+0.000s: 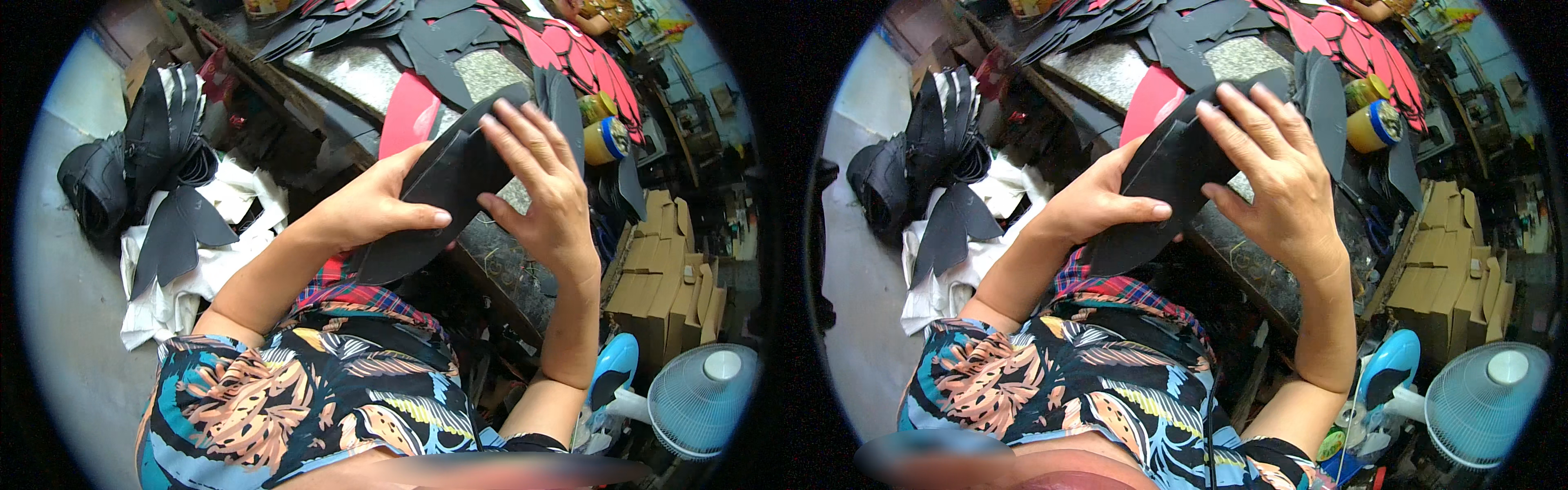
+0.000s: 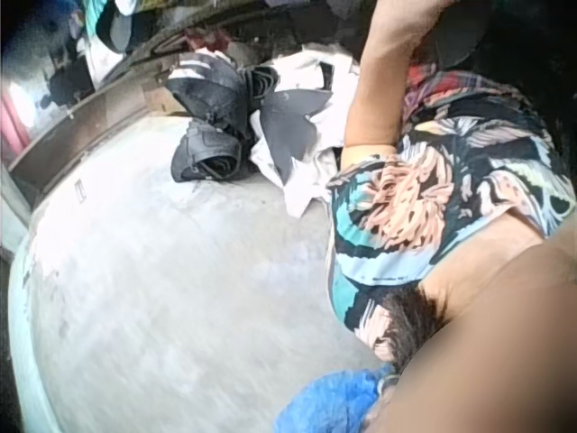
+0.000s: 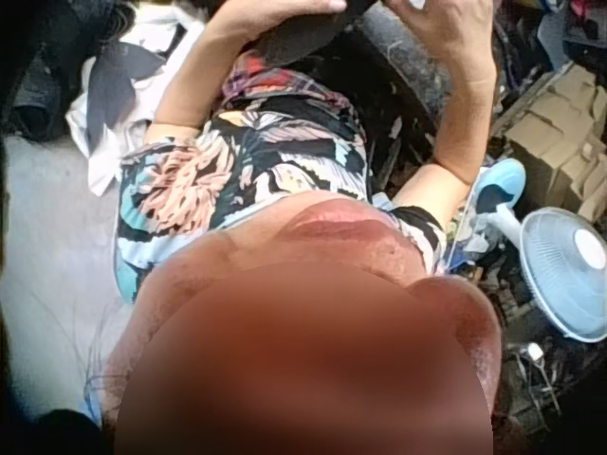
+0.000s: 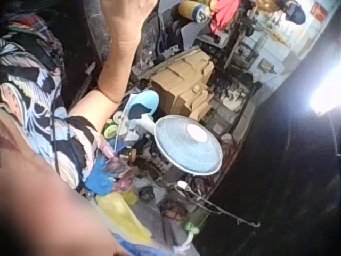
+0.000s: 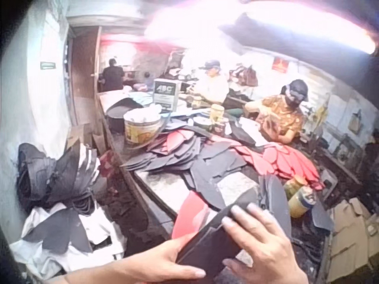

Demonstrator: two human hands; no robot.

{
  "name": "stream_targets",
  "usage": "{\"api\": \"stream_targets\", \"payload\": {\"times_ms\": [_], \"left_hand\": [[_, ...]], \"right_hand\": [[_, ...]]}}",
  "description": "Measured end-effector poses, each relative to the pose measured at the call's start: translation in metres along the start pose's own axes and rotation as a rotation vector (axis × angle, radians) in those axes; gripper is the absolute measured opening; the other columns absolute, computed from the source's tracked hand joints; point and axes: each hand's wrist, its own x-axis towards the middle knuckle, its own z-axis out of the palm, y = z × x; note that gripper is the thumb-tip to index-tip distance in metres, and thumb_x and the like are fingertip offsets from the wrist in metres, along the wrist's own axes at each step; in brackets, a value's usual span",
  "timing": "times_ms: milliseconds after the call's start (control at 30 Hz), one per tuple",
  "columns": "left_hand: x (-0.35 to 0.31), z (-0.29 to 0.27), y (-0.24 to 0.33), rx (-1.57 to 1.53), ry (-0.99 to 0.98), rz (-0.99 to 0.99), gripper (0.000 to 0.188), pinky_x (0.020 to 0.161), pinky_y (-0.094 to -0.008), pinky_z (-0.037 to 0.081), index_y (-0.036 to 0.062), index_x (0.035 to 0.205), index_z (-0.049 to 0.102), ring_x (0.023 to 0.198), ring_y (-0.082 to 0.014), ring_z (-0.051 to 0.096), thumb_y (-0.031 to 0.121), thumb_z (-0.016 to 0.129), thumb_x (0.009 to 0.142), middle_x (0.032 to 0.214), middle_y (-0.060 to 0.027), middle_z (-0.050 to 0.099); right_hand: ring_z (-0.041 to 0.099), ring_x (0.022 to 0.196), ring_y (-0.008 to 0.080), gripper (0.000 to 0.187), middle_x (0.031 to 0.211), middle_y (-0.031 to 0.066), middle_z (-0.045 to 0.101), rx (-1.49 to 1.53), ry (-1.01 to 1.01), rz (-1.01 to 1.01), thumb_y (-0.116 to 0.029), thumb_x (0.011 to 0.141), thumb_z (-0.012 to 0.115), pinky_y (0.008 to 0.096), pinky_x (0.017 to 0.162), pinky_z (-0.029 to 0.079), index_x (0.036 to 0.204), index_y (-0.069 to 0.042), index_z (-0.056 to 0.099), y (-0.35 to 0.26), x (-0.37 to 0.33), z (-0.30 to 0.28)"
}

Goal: The person sorts black and pink shoe insole parts on a workbench, picking them up one by one, flipping them over, and stacking them into separate piles. The person occasionally moves items aside to reach other parts and continues handling them one at a time.

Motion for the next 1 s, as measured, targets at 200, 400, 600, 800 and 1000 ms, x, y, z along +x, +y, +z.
{"api": "stream_targets", "payload": {"times_ms": [200, 400, 600, 800, 1000], "left_hand": [[-0.001, -0.004, -0.002, -0.191, 0.082, -0.055, 0.052, 0.081, -0.0261, 0.055, 0.0033, 0.142, 0.043, 0.098, -0.0120, 0.064, 0.020, 0.063, 0.097, 0.119, -0.0077, 0.063], [0.006, -0.006, -0.007, -0.358, 0.169, 0.153, 0.051, 0.078, -0.0370, 0.061, 0.0085, 0.140, 0.035, 0.099, -0.0263, 0.068, 0.032, 0.057, 0.100, 0.114, -0.0145, 0.061], [0.003, 0.028, -0.026, -0.335, 0.229, 0.193, 0.066, 0.094, -0.0351, 0.053, 0.0069, 0.146, 0.030, 0.109, -0.0186, 0.062, 0.006, 0.066, 0.091, 0.126, -0.0101, 0.058], [0.000, -0.001, -0.007, -0.279, 0.305, 0.230, 0.043, 0.079, -0.0458, 0.062, -0.0009, 0.132, 0.037, 0.099, -0.0355, 0.068, 0.002, 0.053, 0.092, 0.118, -0.0233, 0.060], [0.001, -0.003, -0.002, -0.312, 0.343, 0.127, 0.048, 0.084, -0.0405, 0.059, -0.0010, 0.138, 0.037, 0.101, -0.0310, 0.067, 0.004, 0.048, 0.091, 0.119, -0.0205, 0.061]], "right_hand": [[0.062, 0.087, 0.0258, 0.052, 0.096, 0.0096, 0.062, 0.095, -0.068, 0.176, -0.007, 0.073, 0.078, 0.0377, 0.082, 0.047, 0.123, -0.008, 0.062, 0.005, -0.033, -0.002], [0.061, 0.081, 0.0081, 0.019, 0.091, 0.0045, 0.065, 0.881, 0.455, 0.705, -0.001, 0.091, 0.063, 0.0234, 0.072, 0.051, 0.110, 0.001, 0.062, 0.019, -0.047, -0.017], [0.061, 0.066, 0.0108, 0.018, 0.081, 0.0065, 0.064, 1.201, -0.032, 0.625, -0.013, 0.095, 0.063, 0.0264, 0.054, 0.052, 0.104, 0.001, 0.062, -0.033, -0.028, 0.035], [0.059, 0.115, 0.0326, 0.050, 0.121, 0.0153, 0.063, -0.012, 0.080, 0.207, -0.031, 0.079, 0.077, 0.0410, 0.096, 0.048, 0.120, -0.007, 0.062, 0.008, -0.010, 0.051], [0.069, 0.090, 0.0270, 0.038, 0.100, 0.0114, 0.070, -0.054, -0.022, 0.190, -0.012, 0.080, 0.071, 0.0347, 0.078, 0.056, 0.117, -0.011, 0.065, 0.015, -0.013, 0.053]]}}
